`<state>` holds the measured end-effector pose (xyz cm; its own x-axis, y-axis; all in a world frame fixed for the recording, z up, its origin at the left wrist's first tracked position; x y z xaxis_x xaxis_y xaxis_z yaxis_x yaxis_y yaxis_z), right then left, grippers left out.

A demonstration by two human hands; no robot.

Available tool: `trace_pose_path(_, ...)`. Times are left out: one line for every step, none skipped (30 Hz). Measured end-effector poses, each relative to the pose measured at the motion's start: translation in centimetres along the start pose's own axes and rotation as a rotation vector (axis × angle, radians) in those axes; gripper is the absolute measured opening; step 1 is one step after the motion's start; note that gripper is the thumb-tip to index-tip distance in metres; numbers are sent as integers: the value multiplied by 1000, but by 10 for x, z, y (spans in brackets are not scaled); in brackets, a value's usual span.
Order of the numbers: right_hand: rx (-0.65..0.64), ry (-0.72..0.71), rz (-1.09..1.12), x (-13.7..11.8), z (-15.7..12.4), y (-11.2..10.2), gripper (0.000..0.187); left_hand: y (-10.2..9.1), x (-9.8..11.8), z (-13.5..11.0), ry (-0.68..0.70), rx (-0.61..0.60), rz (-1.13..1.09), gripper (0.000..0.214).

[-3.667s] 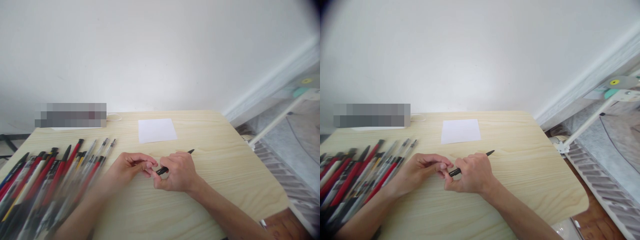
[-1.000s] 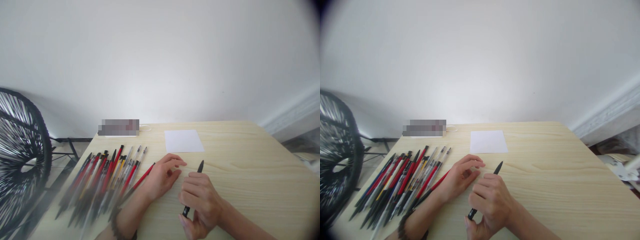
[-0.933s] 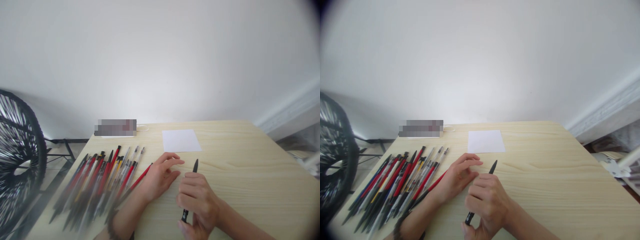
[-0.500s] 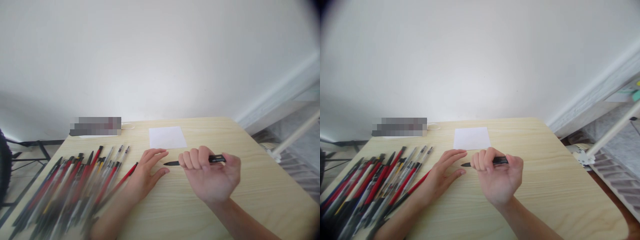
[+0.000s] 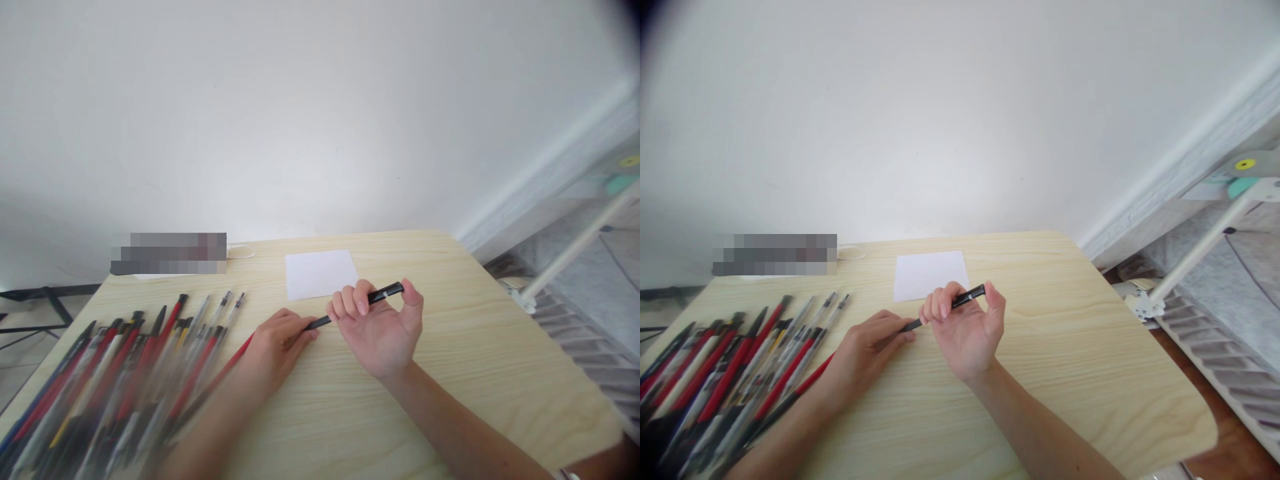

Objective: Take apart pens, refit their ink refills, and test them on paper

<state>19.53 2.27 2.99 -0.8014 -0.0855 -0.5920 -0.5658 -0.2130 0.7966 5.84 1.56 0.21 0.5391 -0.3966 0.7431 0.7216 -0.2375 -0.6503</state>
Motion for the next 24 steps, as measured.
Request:
trace_pose_path(-28, -3, -43, 1, 0, 1, 58, 0, 0, 0, 9, 13, 4, 21)
trace_pose_path(-60, -13, -89, 2, -1, 2, 60, -1, 0, 1, 22, 23, 5, 21)
trace_pose_path(-94, -31, -140, 3, -2, 4, 60, -1, 1, 1, 39, 29, 4, 20)
trace_pose_path(-134, -60, -205, 3, -4, 5, 59, -2, 2, 1, 58, 35, 1, 20)
trace_pose_path(-184, -95, -289, 4, -7, 7, 57, -2, 3, 1, 77, 43, -4, 20)
trace_pose_path(-240, -129, -394, 5, -10, 9, 55, -3, 3, 1, 98, 53, -9, 20)
trace_pose_path(-304, -170, -511, 6, -13, 12, 52, -4, 4, 1, 125, 65, -17, 22)
trace_pose_path(-375, -195, -638, 8, -17, 15, 50, -4, 5, 0, 156, 81, -25, 24)
trace_pose_path(-421, -221, -740, 10, -21, 17, 48, -5, 5, -1, 184, 98, -31, 27)
trace_pose_path(-449, -254, -797, 11, -24, 18, 46, -5, 6, -2, 208, 116, -34, 30)
trace_pose_path(-441, -260, -809, 11, -26, 19, 45, -5, 5, -2, 223, 131, -35, 33)
trace_pose_path(-400, -252, -765, 10, -27, 19, 44, -5, 5, -3, 226, 143, -33, 35)
trace_pose_path(-340, -228, -677, 8, -27, 18, 44, -5, 4, -3, 218, 147, -27, 38)
trace_pose_path(-258, -166, -561, 6, -25, 16, 45, -5, 3, -4, 205, 143, -22, 40)
trace_pose_path(-168, -139, -409, 3, -23, 14, 43, -4, 3, -3, 190, 131, -18, 42)
trace_pose_path(-108, -103, -281, 0, -21, 12, 41, -4, 3, -3, 178, 113, -18, 44)
trace_pose_path(-42, -66, -181, -2, -19, 9, 39, -3, 3, -3, 166, 92, -23, 46)
trace_pose_path(18, -31, -105, -4, -16, 6, 36, -2, 3, -3, 156, 73, -31, 48)
trace_pose_path(66, 1, -43, -5, -14, 3, 35, -2, 3, -2, 146, 54, -42, 49)
trace_pose_path(99, 25, 7, -6, -13, 1, 34, -1, 3, -2, 136, 34, -55, 49)
trace_pose_path(125, 46, 47, -6, -12, -2, 34, 0, 3, -2, 125, 14, -66, 47)
trace_pose_path(145, 62, 79, -6, -11, -5, 34, 0, 3, -2, 114, -6, -75, 45)
trace_pose_path(160, 73, 105, -5, -11, -7, 34, 1, 3, -2, 104, -27, -80, 42)
trace_pose_path(174, 78, 125, -4, -11, -9, 35, 2, 3, -2, 99, -46, -84, 37)
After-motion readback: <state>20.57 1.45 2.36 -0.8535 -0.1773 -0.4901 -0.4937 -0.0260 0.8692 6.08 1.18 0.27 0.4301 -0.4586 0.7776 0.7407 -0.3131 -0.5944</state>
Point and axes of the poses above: each hand's wrist, its own z-axis towards the middle knuckle, its own y-axis out of the palm, x = y × z, the point moved 4 cm from there along z, towards the middle knuckle, and after that the axes turned 1 degree about z, right-handed, at the moved point
